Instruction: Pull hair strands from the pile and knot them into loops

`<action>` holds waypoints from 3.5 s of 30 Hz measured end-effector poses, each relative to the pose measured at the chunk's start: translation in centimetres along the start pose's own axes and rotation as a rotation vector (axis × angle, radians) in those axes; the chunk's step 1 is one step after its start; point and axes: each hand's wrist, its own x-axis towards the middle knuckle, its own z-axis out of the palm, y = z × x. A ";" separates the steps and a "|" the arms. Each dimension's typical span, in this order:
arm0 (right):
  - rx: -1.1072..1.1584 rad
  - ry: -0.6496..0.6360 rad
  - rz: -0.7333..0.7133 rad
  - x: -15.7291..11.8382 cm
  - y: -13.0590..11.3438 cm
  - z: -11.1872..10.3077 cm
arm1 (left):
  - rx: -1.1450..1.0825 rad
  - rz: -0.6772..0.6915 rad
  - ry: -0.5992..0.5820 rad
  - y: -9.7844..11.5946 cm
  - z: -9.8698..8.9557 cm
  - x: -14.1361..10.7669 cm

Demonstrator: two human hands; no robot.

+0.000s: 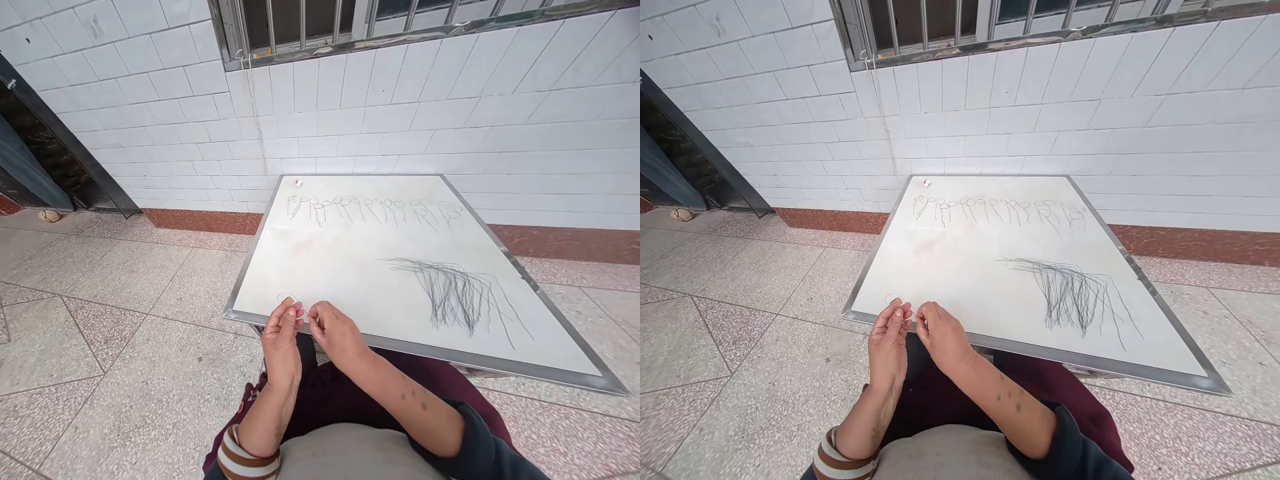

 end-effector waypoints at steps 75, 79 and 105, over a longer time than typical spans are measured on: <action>0.201 -0.002 -0.099 -5.3 -2.3 -10.6 | 0.332 -0.342 -0.606 7.6 0.5 -7.3; 0.110 -0.037 -0.222 -5.5 -2.2 -10.2 | 0.261 -0.445 -0.688 7.0 1.5 -7.7; 0.058 -0.046 -0.234 -5.5 -0.3 -9.5 | 0.664 -0.137 -0.520 10.3 -4.0 -3.2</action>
